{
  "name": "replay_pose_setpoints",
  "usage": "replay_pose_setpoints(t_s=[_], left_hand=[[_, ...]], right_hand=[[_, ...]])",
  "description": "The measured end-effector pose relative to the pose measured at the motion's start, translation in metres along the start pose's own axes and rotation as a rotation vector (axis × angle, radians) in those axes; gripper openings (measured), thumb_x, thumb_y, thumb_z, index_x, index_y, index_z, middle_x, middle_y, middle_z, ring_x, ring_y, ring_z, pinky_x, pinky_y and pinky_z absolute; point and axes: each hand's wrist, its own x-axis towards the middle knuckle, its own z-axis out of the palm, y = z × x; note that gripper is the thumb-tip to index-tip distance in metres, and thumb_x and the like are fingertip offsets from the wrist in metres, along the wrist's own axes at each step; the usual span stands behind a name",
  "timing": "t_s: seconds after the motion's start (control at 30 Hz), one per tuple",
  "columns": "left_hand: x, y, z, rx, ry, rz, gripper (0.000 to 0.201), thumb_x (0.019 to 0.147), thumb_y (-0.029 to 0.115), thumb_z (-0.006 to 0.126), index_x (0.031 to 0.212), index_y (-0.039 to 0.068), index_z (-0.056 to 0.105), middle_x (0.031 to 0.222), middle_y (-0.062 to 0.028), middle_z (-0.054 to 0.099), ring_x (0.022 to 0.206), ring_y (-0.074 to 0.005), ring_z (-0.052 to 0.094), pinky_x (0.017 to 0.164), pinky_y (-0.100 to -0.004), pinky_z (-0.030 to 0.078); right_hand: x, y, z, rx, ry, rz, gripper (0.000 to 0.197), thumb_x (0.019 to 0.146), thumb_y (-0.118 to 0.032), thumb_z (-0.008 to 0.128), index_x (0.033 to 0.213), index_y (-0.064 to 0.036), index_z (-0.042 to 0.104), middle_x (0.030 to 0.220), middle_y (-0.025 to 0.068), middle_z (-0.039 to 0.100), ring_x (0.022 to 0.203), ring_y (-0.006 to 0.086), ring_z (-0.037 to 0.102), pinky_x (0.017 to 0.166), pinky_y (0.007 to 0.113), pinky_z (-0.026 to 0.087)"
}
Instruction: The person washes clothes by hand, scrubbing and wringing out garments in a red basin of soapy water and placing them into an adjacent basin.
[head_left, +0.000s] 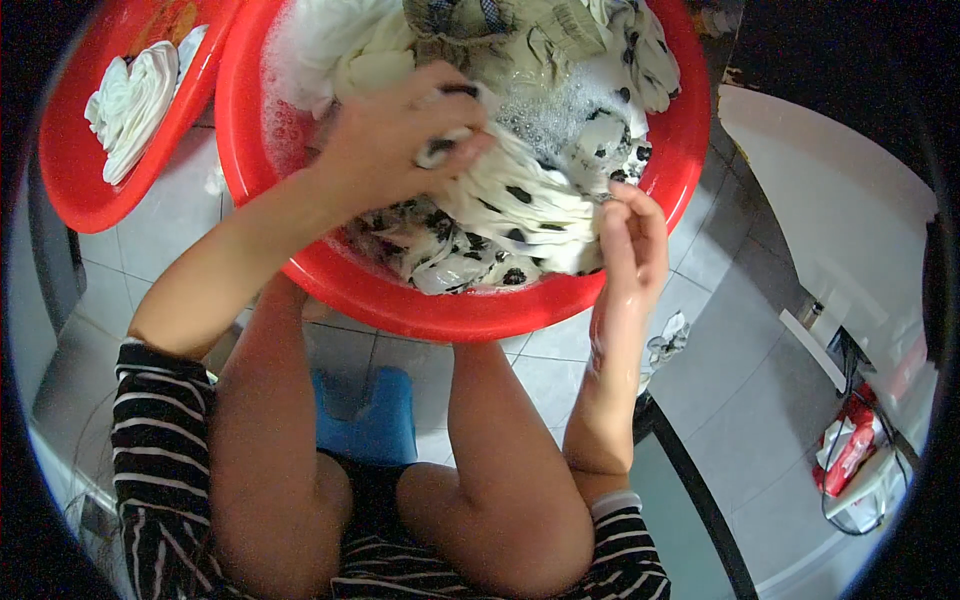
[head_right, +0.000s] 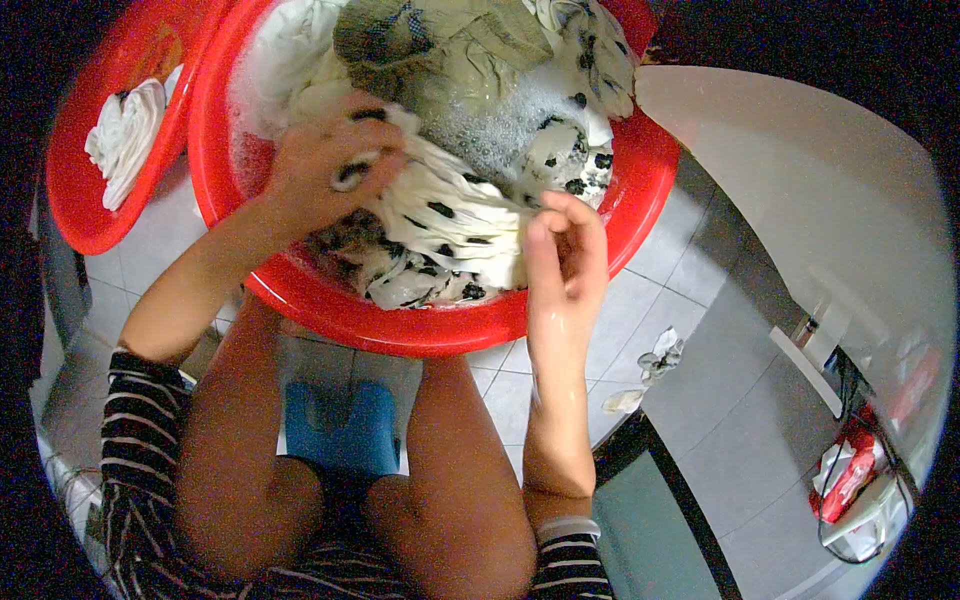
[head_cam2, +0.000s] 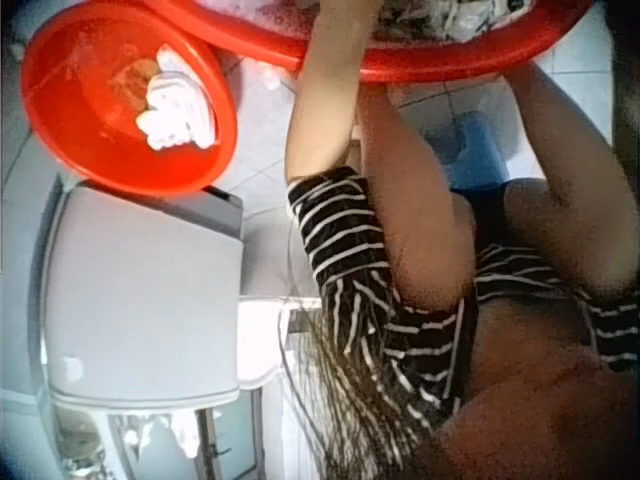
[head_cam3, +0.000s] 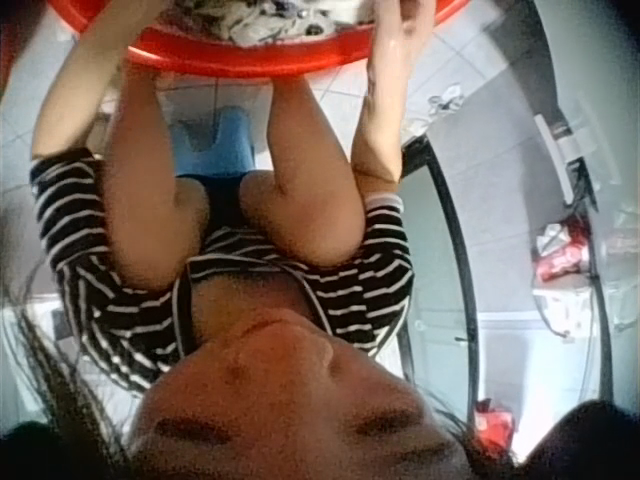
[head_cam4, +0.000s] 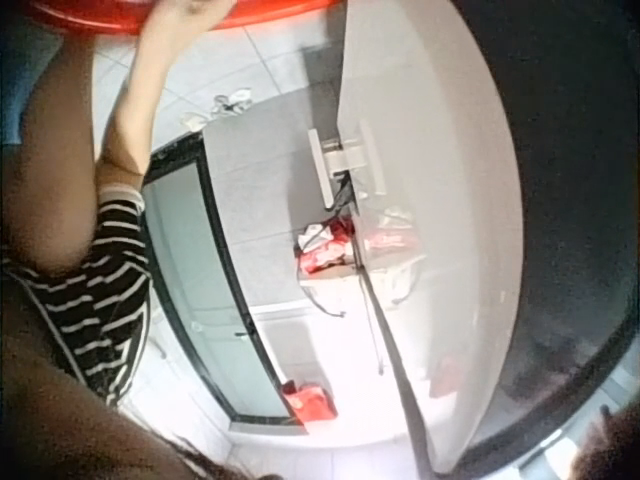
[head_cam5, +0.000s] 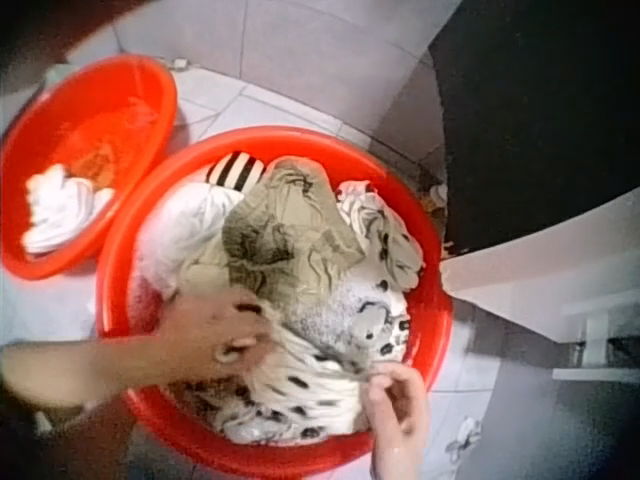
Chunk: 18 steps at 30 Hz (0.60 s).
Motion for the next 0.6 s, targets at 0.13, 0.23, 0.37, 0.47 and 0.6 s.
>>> replay_pose_setpoints(t_s=[0.13,0.23,0.37,0.47,0.6], left_hand=[[-0.009,-0.003,-0.009,0.243,-0.13,-0.043,0.045,0.076,0.036,0.066,0.115,0.013,0.06,0.118,-0.0144,0.055,0.1,-0.0318,0.058,0.083,-0.0428,0.048],[-0.02,-0.006,0.024,0.283,-0.351,0.195,0.066,0.075,0.047,0.064,0.132,0.02,0.046,0.134,-0.0146,0.043,0.105,-0.0338,0.055,0.084,-0.044,0.047],[-0.011,-0.037,0.041,0.283,-0.492,-0.05,0.079,0.076,0.053,0.059,0.143,0.026,0.026,0.14,-0.0141,0.036,0.117,-0.0362,0.048,0.09,-0.047,0.046],[-0.009,-0.071,0.066,0.326,-0.61,-0.173,0.077,0.08,0.05,0.057,0.144,0.027,0.021,0.143,-0.0129,0.032,0.125,-0.0352,0.041,0.096,-0.0447,0.043],[-0.005,-0.107,0.099,0.275,-0.644,-0.26,0.07,0.083,0.046,0.056,0.143,0.028,0.023,0.146,-0.0116,0.029,0.128,-0.0332,0.038,0.099,-0.0422,0.04]], right_hand=[[0.001,0.042,0.002,-0.824,-0.119,-0.444,0.047,0.079,-0.022,0.065,0.122,-0.0071,0.052,0.115,0.0176,0.055,0.108,0.0318,0.051,0.093,0.038,0.038],[0.006,0.081,0.028,-1.097,-0.217,-0.451,0.058,0.082,-0.04,0.06,0.134,-0.0206,0.044,0.137,0.022,0.033,0.126,0.0418,0.029,0.101,0.057,0.018],[0.038,0.104,0.038,-1.117,-0.244,-0.331,0.067,0.083,-0.044,0.056,0.141,-0.0202,0.032,0.14,0.0258,0.03,0.128,0.0456,0.025,0.103,0.058,0.013],[0.062,0.136,0.049,-1.182,-0.188,-0.416,0.069,0.084,-0.044,0.054,0.142,-0.0154,0.029,0.14,0.0253,0.03,0.127,0.0451,0.026,0.102,0.058,0.016],[0.095,0.155,0.061,-1.211,-0.329,-0.354,0.057,0.09,-0.028,0.049,0.14,-0.0119,0.03,0.134,0.024,0.04,0.12,0.0367,0.042,0.096,0.045,0.035]])
